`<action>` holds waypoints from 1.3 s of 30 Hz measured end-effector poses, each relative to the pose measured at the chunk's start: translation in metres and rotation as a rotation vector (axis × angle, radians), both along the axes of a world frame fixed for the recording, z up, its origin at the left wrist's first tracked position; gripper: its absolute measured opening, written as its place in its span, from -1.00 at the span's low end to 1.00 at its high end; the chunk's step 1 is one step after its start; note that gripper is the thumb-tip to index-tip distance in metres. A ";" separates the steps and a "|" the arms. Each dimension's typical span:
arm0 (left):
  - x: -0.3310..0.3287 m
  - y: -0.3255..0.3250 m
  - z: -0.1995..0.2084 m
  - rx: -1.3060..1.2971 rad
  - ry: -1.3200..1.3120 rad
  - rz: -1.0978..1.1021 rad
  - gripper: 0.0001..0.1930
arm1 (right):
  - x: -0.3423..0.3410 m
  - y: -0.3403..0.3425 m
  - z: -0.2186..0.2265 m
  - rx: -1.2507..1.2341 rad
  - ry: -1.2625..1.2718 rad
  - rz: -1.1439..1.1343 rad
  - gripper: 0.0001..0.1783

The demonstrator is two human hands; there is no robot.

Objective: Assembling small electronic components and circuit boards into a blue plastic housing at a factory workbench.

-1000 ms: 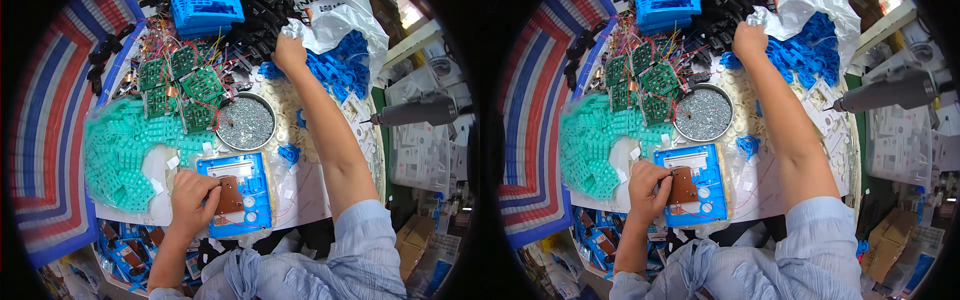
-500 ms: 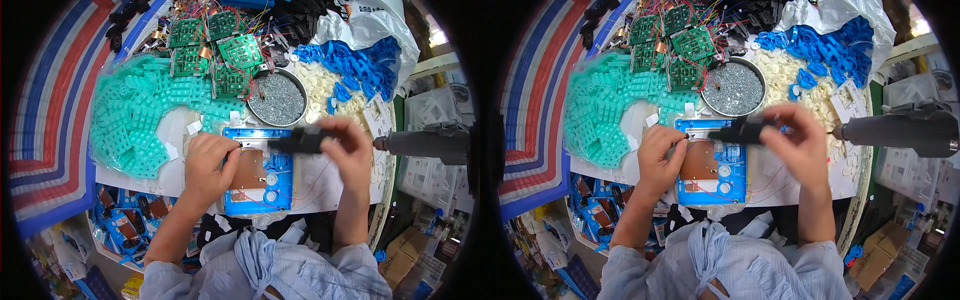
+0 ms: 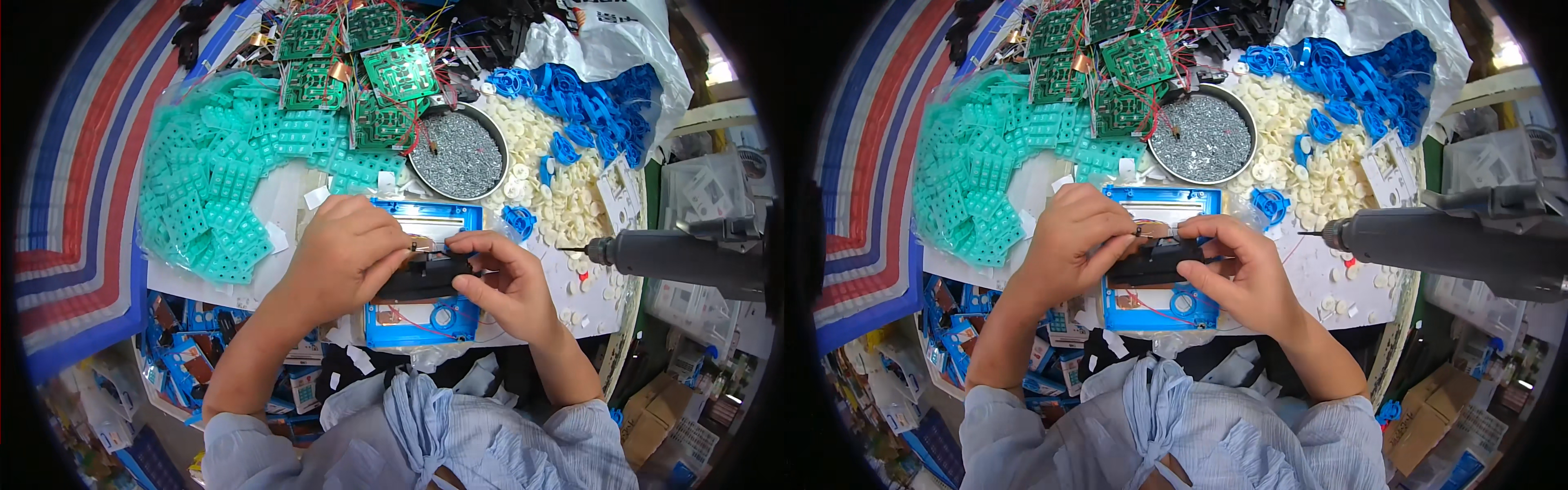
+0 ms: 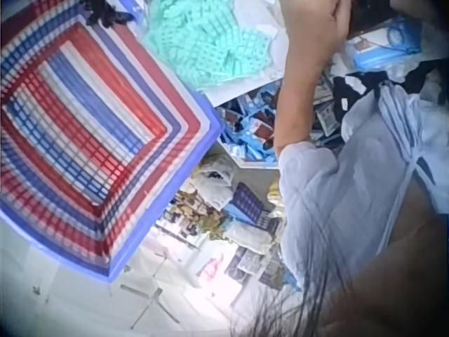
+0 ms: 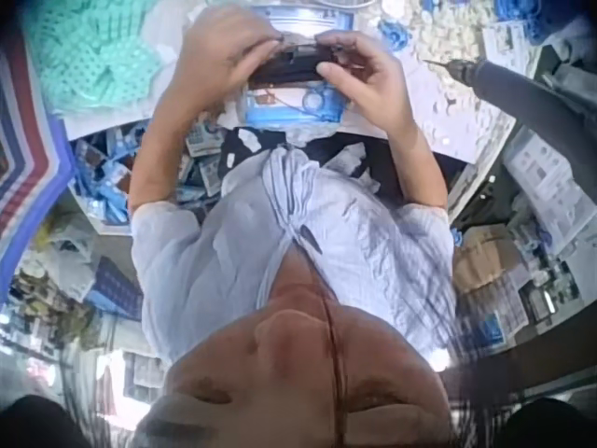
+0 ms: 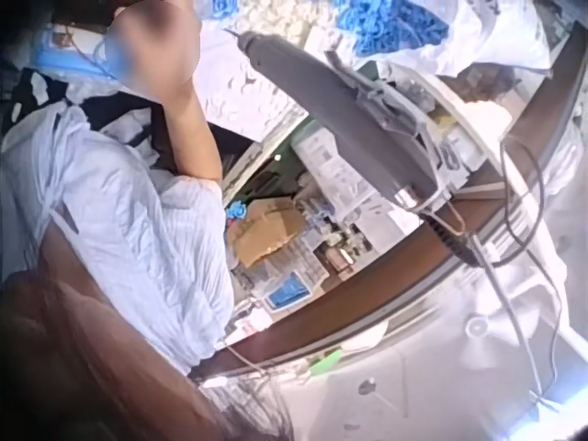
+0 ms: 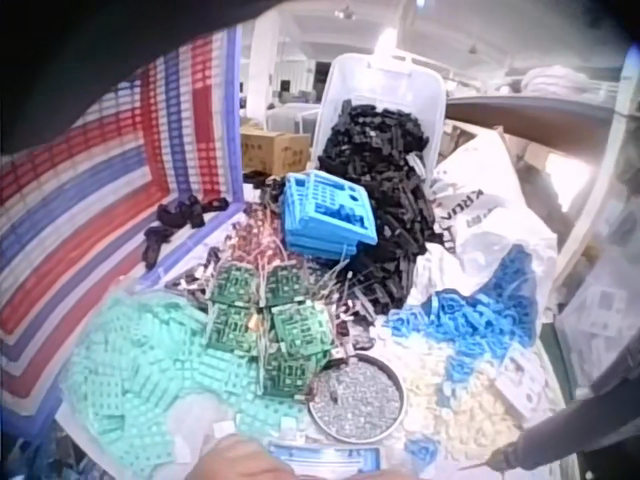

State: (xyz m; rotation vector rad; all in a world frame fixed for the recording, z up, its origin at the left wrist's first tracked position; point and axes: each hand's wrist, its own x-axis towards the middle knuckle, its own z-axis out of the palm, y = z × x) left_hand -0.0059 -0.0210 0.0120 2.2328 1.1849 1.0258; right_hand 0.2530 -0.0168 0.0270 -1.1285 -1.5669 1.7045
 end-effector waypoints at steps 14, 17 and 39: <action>0.000 0.002 0.002 0.040 0.045 -0.038 -0.82 | -0.013 0.005 0.033 0.964 -0.616 0.249 -0.33; 0.001 0.001 0.000 0.058 0.046 -0.057 -0.82 | -0.020 0.006 0.028 0.920 -0.583 0.257 -0.32; 0.003 -0.001 0.001 0.035 0.020 -0.047 -0.83 | -0.015 0.005 0.025 0.933 -0.545 0.237 -0.35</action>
